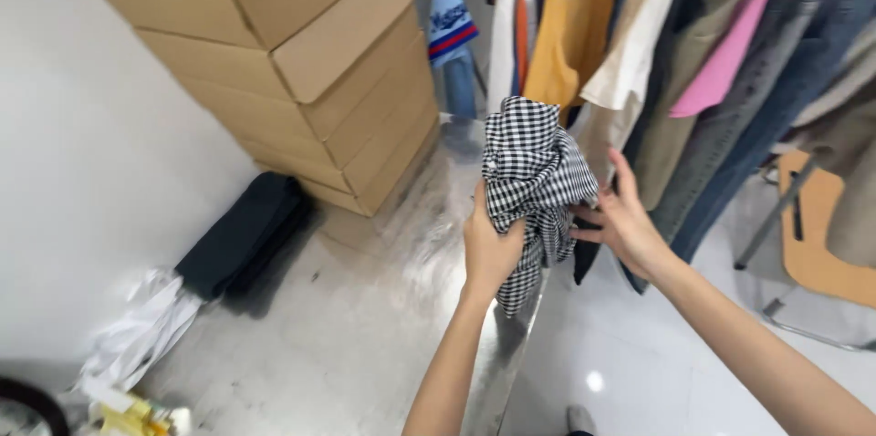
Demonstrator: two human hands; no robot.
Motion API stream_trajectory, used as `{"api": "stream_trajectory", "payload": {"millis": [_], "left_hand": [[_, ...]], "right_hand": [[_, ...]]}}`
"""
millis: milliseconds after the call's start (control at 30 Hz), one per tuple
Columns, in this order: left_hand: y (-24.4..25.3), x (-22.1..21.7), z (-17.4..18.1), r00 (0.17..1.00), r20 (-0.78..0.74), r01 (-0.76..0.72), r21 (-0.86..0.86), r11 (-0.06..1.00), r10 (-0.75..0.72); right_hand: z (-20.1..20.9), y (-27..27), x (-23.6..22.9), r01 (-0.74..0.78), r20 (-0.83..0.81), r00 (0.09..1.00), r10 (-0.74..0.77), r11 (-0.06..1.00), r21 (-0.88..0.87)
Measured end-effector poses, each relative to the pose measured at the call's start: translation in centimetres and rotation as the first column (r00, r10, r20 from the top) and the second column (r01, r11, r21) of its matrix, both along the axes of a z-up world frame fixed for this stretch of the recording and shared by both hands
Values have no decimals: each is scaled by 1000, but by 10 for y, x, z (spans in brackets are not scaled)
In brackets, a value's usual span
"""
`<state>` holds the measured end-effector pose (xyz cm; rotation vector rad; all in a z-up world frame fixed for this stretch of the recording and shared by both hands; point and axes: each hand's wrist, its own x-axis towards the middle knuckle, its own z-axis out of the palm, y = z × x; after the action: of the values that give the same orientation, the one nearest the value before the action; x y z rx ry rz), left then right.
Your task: Hanging various items of clothing on a metal rack using hangers
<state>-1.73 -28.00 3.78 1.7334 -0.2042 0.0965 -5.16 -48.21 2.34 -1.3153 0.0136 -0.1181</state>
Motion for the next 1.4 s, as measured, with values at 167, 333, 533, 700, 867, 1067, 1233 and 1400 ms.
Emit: {"api": "stream_trajectory", "payload": {"millis": [167, 333, 533, 700, 867, 1067, 1233, 1400], "left_hand": [[-67, -7, 8, 961, -11, 276, -54, 960, -277], [-106, -9, 20, 797, -1, 593, -184, 784, -604], [-171, 28, -16, 833, -106, 475, -364, 801, -542], [-196, 38, -1, 827, -279, 309, -498, 810, -488], [-226, 87, -36, 733, -434, 209, -590, 780, -524], [-235, 141, -76, 643, -573, 122, -578, 807, -508], [-251, 145, -62, 726, -544, 109, -513, 851, -421], [-280, 99, -16, 794, -460, 118, -524, 844, -396]], "right_hand": [[-12, -41, -12, 254, 105, 967, -233, 918, -304], [-25, -100, -19, 423, 168, 906, -388, 836, -349], [-28, -154, -17, 374, 87, 927, -365, 883, -283], [-33, -195, -13, 344, -14, 939, -344, 938, -37], [5, -240, -25, 298, -26, 953, -303, 915, 273], [12, -308, -25, 417, -91, 907, -412, 908, 48], [11, -324, -18, 512, -105, 823, -559, 808, -293], [18, -267, -13, 543, 481, 838, -258, 485, -686]]}}
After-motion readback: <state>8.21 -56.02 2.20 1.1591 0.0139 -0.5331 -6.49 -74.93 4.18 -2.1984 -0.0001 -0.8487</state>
